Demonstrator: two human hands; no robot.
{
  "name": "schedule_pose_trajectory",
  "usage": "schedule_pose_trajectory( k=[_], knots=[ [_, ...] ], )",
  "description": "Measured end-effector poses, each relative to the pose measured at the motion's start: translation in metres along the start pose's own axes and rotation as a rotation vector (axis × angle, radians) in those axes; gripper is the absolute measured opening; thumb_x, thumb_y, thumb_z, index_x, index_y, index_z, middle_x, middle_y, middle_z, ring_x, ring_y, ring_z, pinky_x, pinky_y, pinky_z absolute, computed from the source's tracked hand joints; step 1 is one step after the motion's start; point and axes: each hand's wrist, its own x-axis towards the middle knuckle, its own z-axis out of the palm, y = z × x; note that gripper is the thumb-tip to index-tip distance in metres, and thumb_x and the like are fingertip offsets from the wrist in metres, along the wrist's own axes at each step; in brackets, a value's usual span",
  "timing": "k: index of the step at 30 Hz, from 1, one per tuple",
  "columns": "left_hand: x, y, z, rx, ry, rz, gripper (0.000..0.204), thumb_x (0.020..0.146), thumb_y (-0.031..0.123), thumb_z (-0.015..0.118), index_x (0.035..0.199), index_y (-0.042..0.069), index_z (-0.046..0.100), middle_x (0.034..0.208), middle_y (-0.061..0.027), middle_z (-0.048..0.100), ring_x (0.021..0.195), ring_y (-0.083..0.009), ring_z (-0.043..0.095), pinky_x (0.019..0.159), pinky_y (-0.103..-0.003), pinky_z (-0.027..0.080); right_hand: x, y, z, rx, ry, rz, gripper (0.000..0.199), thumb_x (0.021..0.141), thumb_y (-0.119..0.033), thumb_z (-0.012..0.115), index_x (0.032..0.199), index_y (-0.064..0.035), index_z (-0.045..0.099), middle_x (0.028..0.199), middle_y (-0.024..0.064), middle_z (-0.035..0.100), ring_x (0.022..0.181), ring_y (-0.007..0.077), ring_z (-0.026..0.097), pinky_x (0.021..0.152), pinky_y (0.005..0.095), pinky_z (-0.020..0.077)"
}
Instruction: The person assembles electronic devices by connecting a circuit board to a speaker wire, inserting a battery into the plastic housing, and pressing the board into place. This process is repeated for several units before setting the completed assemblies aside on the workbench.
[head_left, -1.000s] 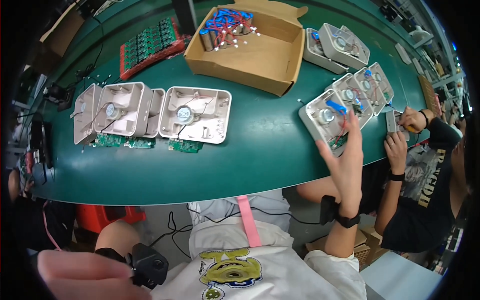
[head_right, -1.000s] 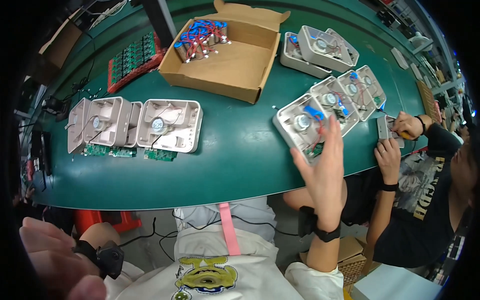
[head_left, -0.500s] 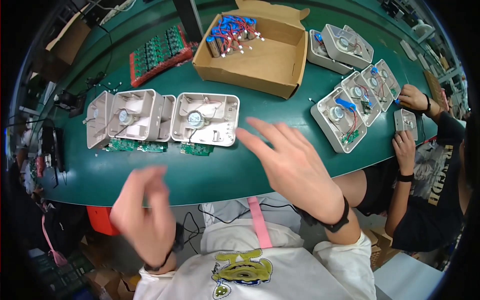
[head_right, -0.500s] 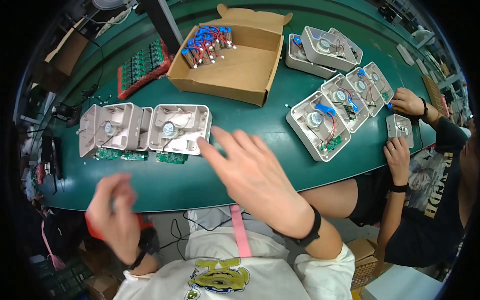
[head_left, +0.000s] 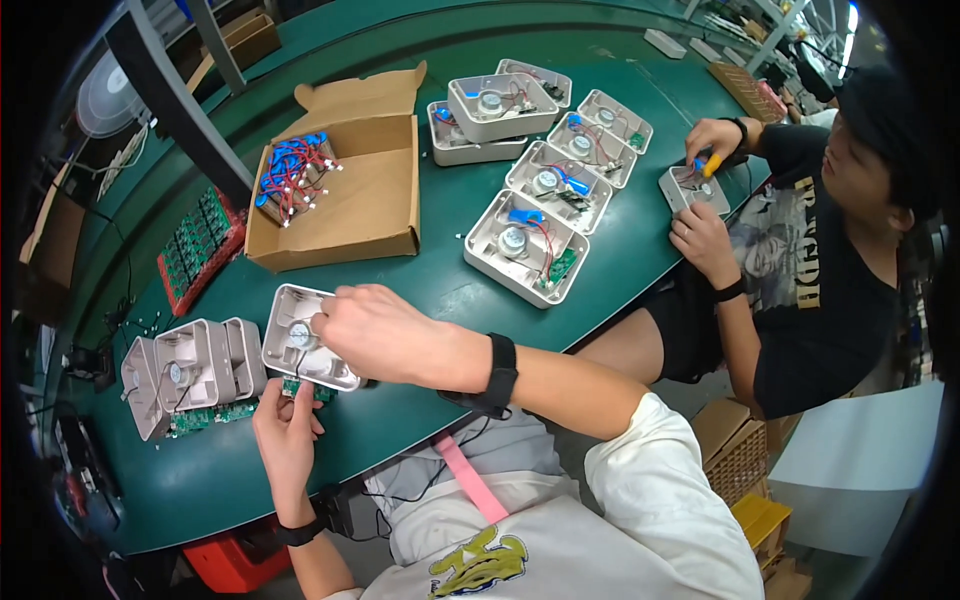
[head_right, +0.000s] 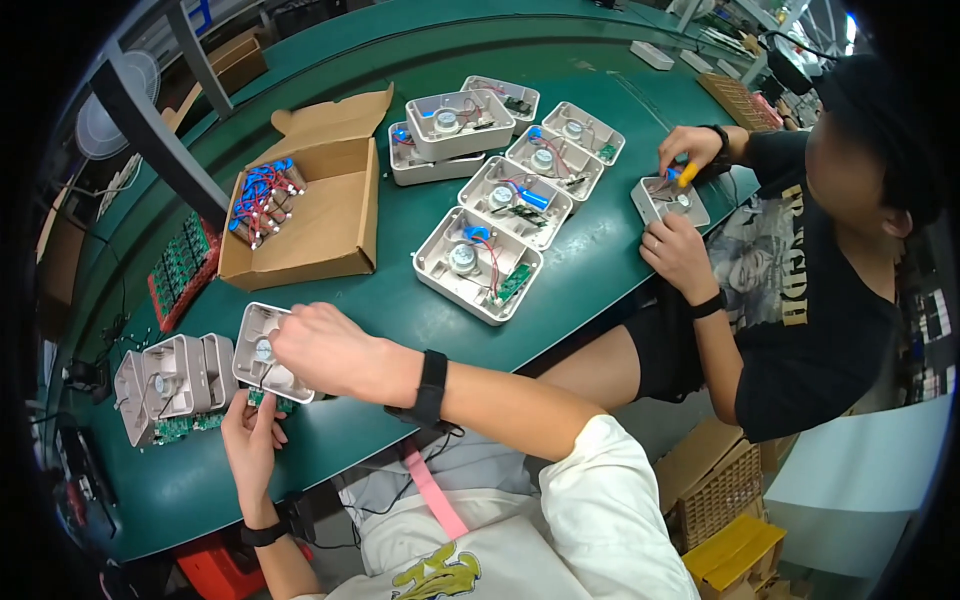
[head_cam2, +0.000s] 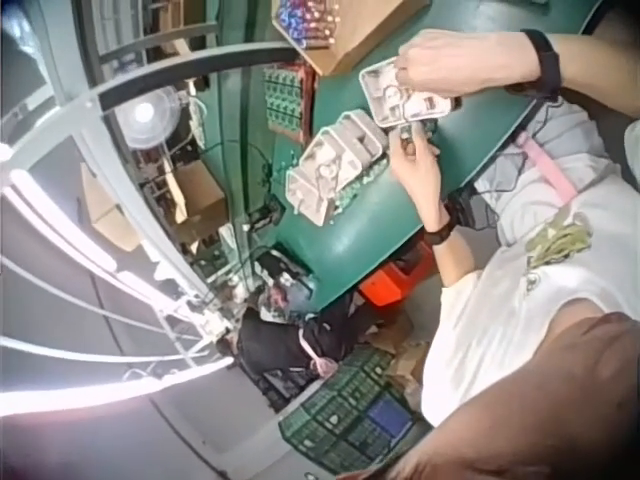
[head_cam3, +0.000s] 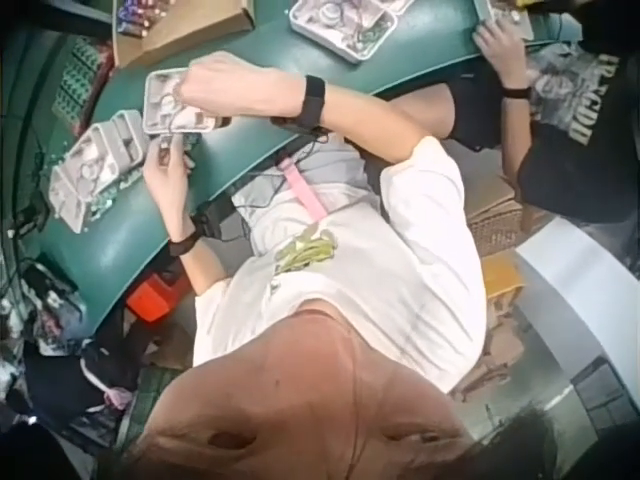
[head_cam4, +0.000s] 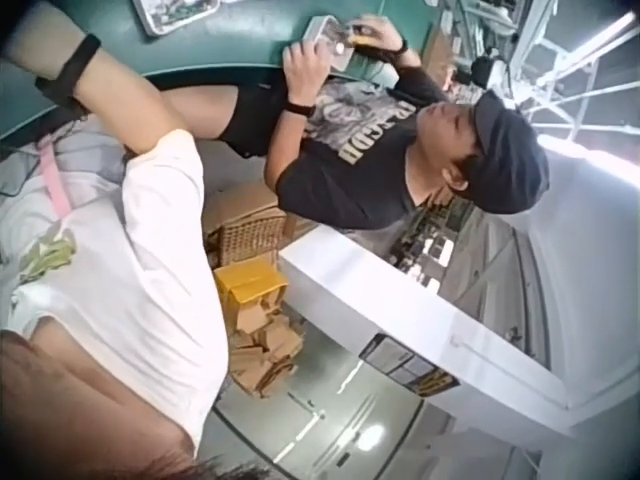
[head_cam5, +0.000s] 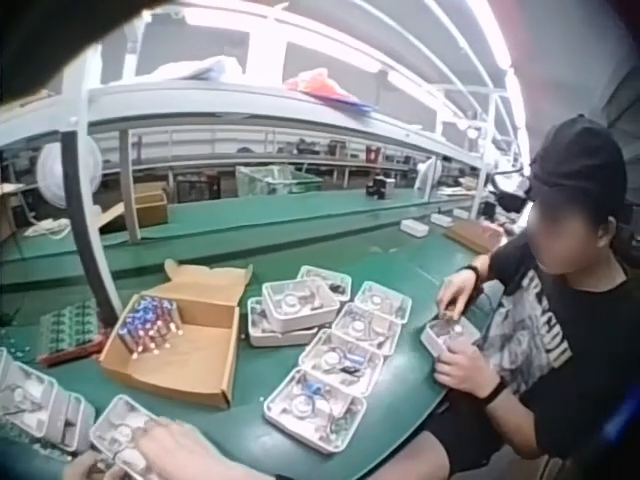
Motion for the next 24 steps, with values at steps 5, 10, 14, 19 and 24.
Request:
schedule_pose_trajectory(
  k=[5,10,14,19,24],
  knots=[
    [0.007,0.007,-0.002,0.015,-0.075,0.038,0.013,0.106,0.011,0.068,0.106,-0.001,0.065,0.081,-0.0034,0.069,0.063,-0.0074,0.063,0.056,-0.024,0.048,-0.017,-0.005,-0.024,0.295,0.168,0.085,0.011,0.089,-0.006,0.07,0.094,0.0031,0.069,0.083,0.0202,0.071,0.076,0.0404,0.074,0.07,0.0486,0.0593],
    [0.028,0.024,0.008,-0.03,-0.134,0.129,0.015,0.104,0.009,0.069,0.109,-0.005,0.066,0.083,-0.0051,0.072,0.069,-0.0082,0.066,0.062,-0.024,0.053,-0.039,-0.007,-0.06,0.854,0.139,0.409,0.009,0.101,-0.005,0.069,0.104,0.0039,0.067,0.1,0.0177,0.079,0.069,0.0201,0.075,0.062,0.0326,0.0579],
    [0.037,0.038,0.003,0.086,-0.212,0.166,0.016,0.104,0.009,0.069,0.107,-0.006,0.065,0.084,-0.0053,0.071,0.071,-0.0066,0.064,0.062,-0.026,0.052,-0.038,0.006,-0.08,1.275,0.0,0.578,0.013,0.103,-0.003,0.066,0.115,0.0033,0.066,0.105,0.0167,0.08,0.075,0.0145,0.075,0.06,0.0264,0.0565],
    [0.059,0.045,0.003,0.23,-0.33,0.297,0.018,0.102,0.01,0.071,0.106,-0.006,0.065,0.078,-0.0103,0.071,0.069,-0.0083,0.065,0.06,-0.029,0.05,-0.042,0.01,-0.085,1.254,0.092,0.476,0.024,0.104,-0.002,0.061,0.127,0.0068,0.064,0.113,0.0253,0.078,0.081,0.0227,0.079,0.06,0.0261,0.0572],
    [0.084,0.036,0.014,0.151,-0.388,0.505,0.018,0.101,0.01,0.07,0.106,-0.006,0.065,0.078,-0.0137,0.073,0.065,-0.0135,0.067,0.058,-0.032,0.05,-0.045,0.012,-0.101,1.149,0.056,0.355,0.03,0.106,-0.002,0.058,0.134,0.0091,0.061,0.124,0.0279,0.075,0.086,0.0249,0.08,0.06,0.0256,0.0559]
  ],
)
